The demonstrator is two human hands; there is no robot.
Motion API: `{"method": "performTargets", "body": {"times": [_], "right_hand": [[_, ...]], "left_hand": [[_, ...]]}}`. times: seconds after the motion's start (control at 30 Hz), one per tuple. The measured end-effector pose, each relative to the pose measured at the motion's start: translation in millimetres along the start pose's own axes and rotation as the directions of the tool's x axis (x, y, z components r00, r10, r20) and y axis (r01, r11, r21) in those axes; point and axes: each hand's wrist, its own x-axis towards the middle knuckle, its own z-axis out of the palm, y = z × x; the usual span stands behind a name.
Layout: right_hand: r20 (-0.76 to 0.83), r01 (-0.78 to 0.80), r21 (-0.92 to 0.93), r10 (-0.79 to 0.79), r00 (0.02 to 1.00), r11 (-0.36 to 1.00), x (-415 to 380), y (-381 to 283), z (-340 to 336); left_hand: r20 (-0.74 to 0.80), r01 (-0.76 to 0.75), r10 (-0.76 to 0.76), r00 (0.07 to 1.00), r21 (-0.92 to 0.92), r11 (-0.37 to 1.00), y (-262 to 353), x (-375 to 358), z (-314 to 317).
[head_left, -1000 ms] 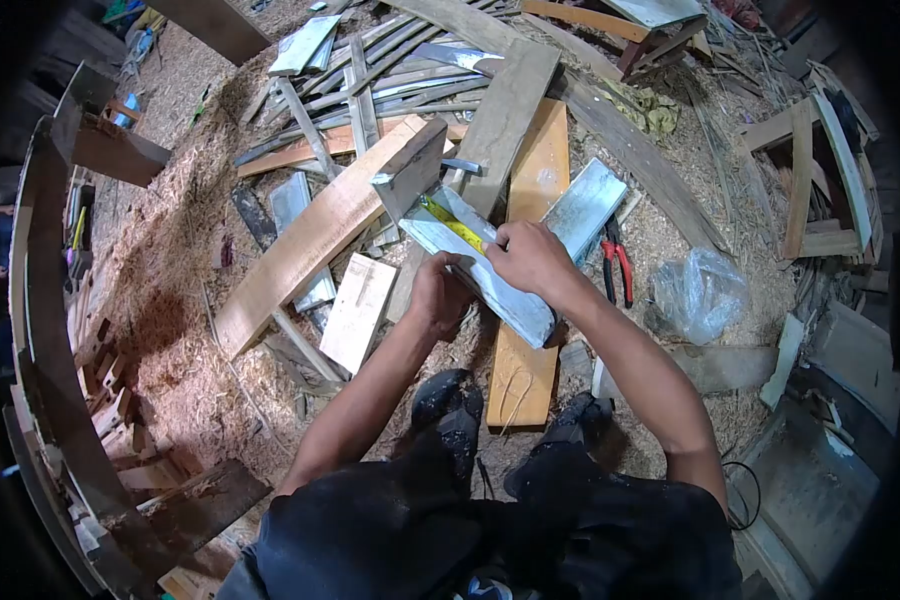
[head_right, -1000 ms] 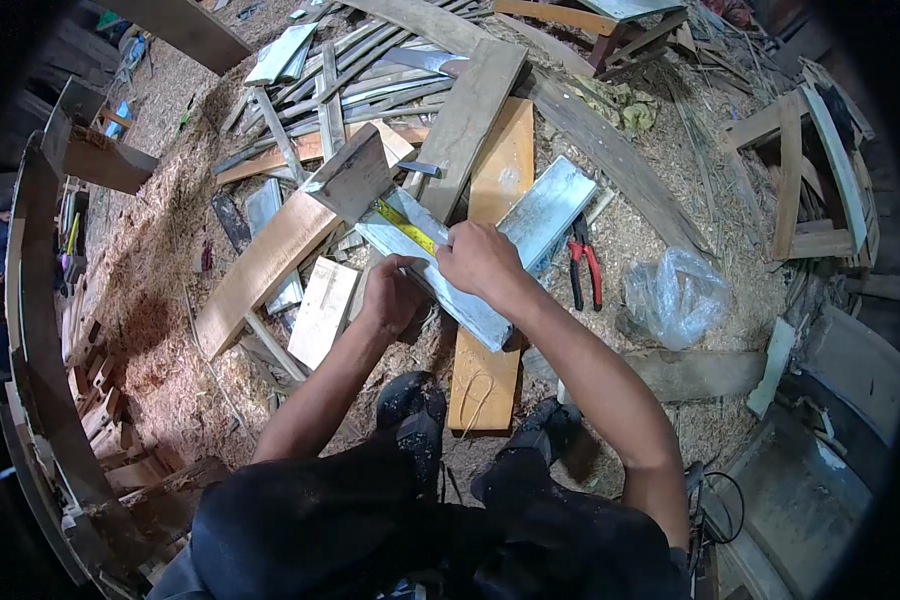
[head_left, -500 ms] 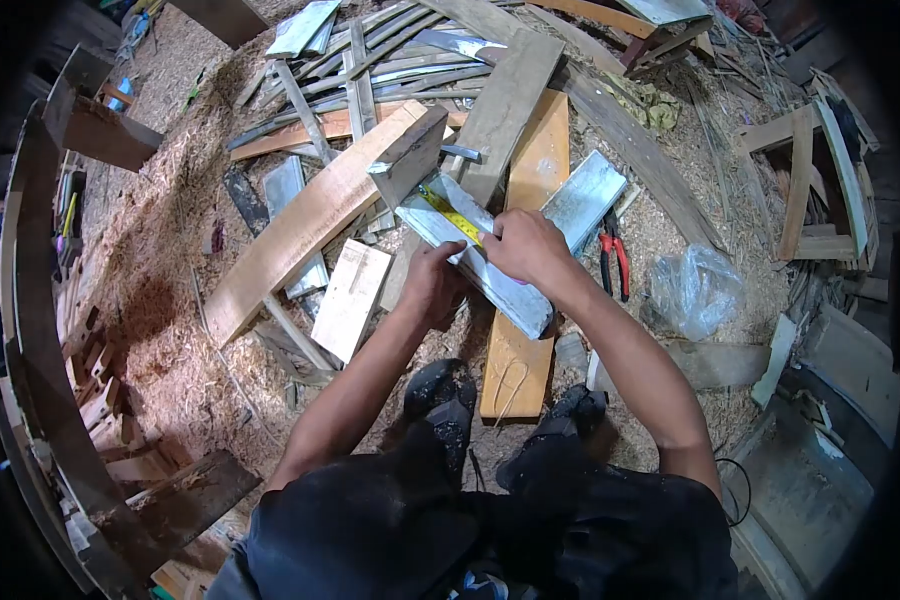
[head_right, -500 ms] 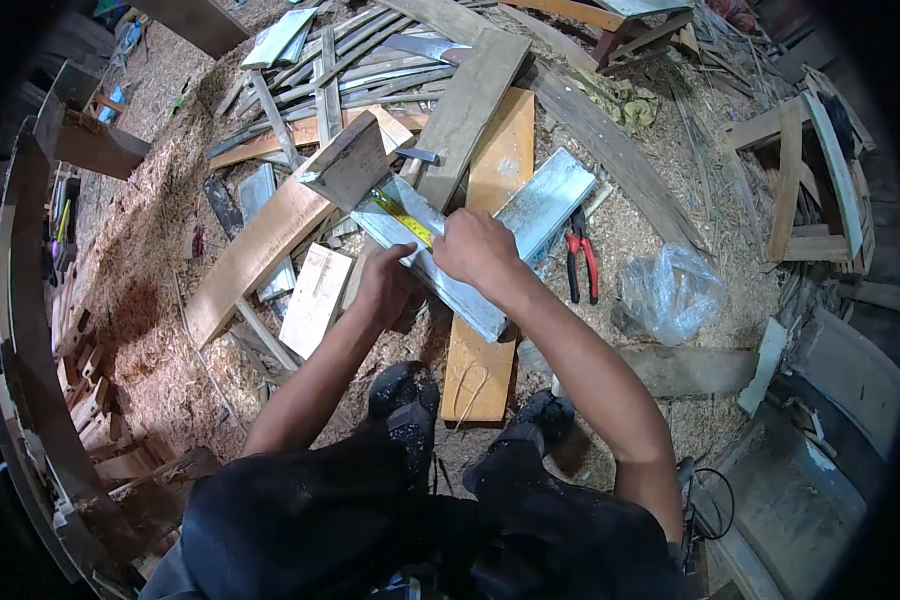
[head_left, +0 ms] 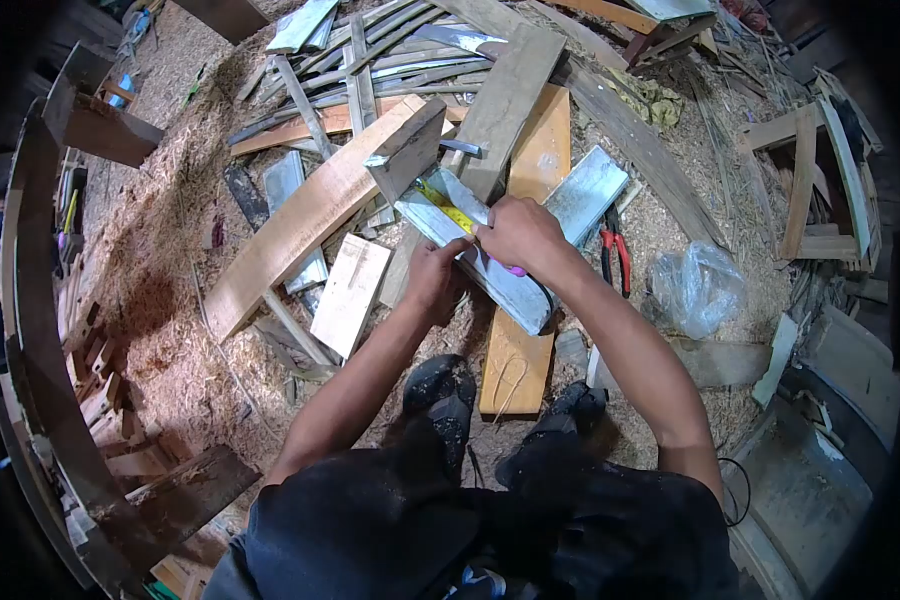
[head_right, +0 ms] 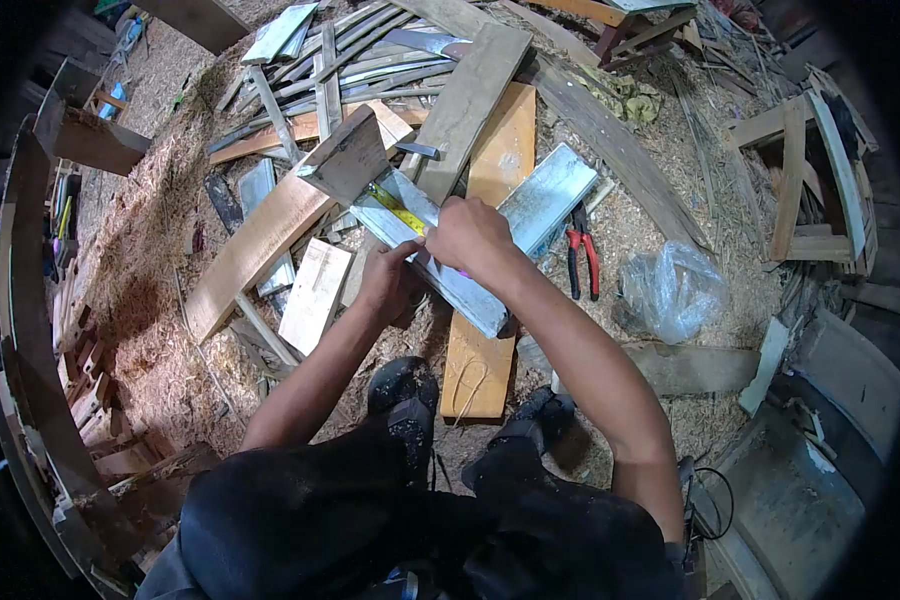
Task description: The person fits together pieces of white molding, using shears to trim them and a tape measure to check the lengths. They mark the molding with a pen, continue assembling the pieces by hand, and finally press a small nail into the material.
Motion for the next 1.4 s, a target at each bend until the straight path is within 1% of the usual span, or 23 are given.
{"method": "performTargets", "body": {"times": [0.1,0.2,0.3,0.4,0.5,0.6,0.7,0.8,0.9,1.0,1.1,1.2,1.3,1.4], "right_hand": [[0.042,-0.025,-0.004,0.025,0.999,1.0,-5.5,-8.4,-9.9],[0.028,-0.01,-0.037,0.011,1.0,0.999,-4.8,-9.9,-8.9],[0.019,-0.02,-0.039,0.021,1.0,0.999,-7.8,-13.9,-10.6],[0.005,-0.024,-0.022,0.024,1.0,0.999,-9.2,-13.6,-10.0],[-0.021,-0.02,0.007,0.02,1.0,1.0,-10.9,-11.0,-6.2],[-0.076,0.022,0.043,-0.019,0.997,0.999,-19.5,-10.8,-4.3],[-0.155,0.098,0.047,-0.09,0.984,0.994,-23.9,-7.9,4.0],[-0.153,0.242,0.041,-0.233,0.96,0.969,-32.9,-0.4,10.0],[-0.184,0.3,0.054,-0.286,0.94,0.952,-47.1,4.4,19.4],[-0.191,0.314,0.045,-0.301,0.934,0.948,-49.0,8.3,29.8],[-0.218,0.351,0.068,-0.33,0.919,0.934,-46.3,12.3,31.3],[-0.273,0.34,0.042,-0.316,0.909,0.94,-47.8,11.0,35.7],[-0.326,0.369,-0.009,-0.351,0.878,0.929,-47.5,12.6,41.4],[-0.336,0.368,-0.01,-0.35,0.875,0.93,-48.0,11.2,41.5]], "left_hand": [[-0.006,-0.017,0.017,1.0,-0.014,1.0,0.5,-1.2,6.5],[-0.015,-0.024,0.024,1.0,-0.013,1.0,-1.4,1.3,2.7],[-0.067,0.014,-0.016,0.998,-0.032,0.999,-3.9,3.6,0.8],[-0.052,0.017,-0.019,0.998,-0.037,0.999,-6.1,5.7,-1.0],[-0.109,-0.101,0.1,0.989,-0.001,0.995,-13.0,10.8,0.2],[-0.075,-0.11,0.107,0.991,-0.038,0.993,-15.9,13.0,-1.7],[-0.102,-0.134,0.132,0.986,-0.016,0.991,-16.4,12.9,-0.5],[-0.128,-0.172,0.17,0.977,-0.005,0.985,-15.8,12.0,4.9],[-0.164,-0.109,0.12,0.979,0.076,0.991,-22.7,18.5,-6.8],[-0.134,-0.145,0.144,0.98,0.001,0.989,-27.2,20.6,-7.7],[-0.101,-0.152,0.15,0.983,-0.007,0.988,-28.2,21.0,-12.5],[-0.073,-0.109,0.106,0.992,-0.03,0.994,-18.9,14.9,-8.1],[-0.08,-0.106,0.107,0.991,0.013,0.994,-16.5,14.0,-6.3],[-0.111,-0.098,0.101,0.989,0.031,0.995,-16.6,13.4,-6.3]]}}
